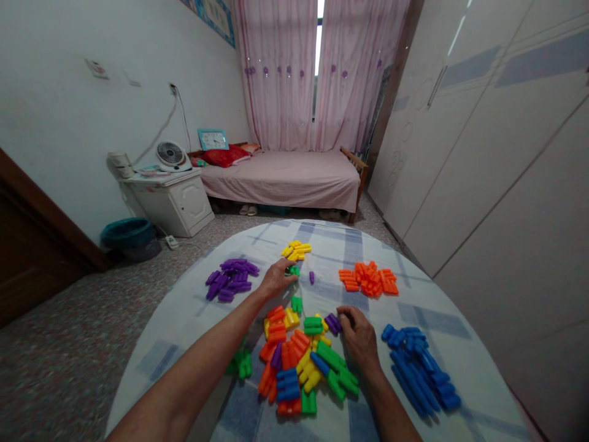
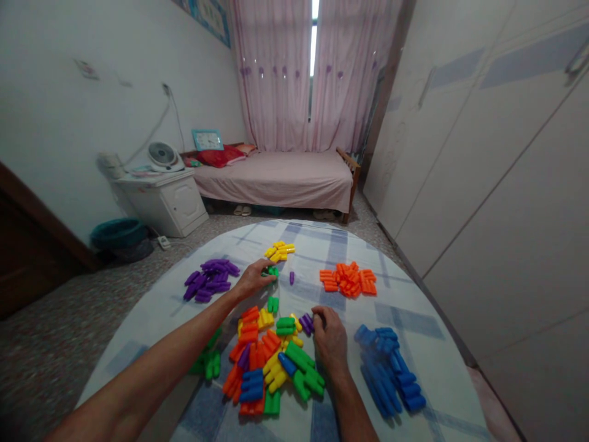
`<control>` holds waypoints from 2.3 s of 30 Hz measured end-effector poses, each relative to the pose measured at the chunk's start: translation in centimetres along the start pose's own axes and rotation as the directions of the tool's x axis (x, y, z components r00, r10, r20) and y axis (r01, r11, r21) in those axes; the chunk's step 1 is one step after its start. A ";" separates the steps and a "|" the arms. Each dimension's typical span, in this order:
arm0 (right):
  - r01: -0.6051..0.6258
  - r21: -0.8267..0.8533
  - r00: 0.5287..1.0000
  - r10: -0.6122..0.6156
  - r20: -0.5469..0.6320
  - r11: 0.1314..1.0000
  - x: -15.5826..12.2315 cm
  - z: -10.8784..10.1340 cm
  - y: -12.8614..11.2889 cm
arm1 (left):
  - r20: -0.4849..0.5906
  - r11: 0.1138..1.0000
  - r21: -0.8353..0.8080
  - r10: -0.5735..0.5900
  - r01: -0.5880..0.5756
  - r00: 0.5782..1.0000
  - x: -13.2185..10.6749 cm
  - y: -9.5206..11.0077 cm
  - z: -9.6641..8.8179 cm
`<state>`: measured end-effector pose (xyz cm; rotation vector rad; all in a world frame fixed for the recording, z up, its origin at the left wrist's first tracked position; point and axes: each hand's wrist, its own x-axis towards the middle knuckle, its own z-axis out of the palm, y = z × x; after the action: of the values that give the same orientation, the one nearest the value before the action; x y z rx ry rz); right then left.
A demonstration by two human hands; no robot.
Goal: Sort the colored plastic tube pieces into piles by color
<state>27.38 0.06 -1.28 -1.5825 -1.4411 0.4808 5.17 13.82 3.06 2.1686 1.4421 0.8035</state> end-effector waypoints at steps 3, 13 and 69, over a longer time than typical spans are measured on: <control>-0.009 0.008 1.000 0.009 0.015 1.000 0.0 0.0 0.0 | -0.049 0.997 -0.078 -0.016 0.012 0.999 -0.6 0.0 -0.6; -0.018 -0.018 1.000 0.018 0.023 1.000 -0.2 -0.2 -0.4 | -0.191 0.990 -0.124 -0.093 0.070 0.977 -11.0 -2.0 -6.7; -0.001 -0.020 1.000 0.001 0.005 1.000 -0.1 -0.1 -0.4 | 0.207 0.975 0.202 0.050 -0.093 0.977 -5.8 -1.2 -3.9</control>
<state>27.18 -0.13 -0.93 -1.5992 -1.4535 0.4724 0.02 9.04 3.88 2.3932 1.4073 0.4541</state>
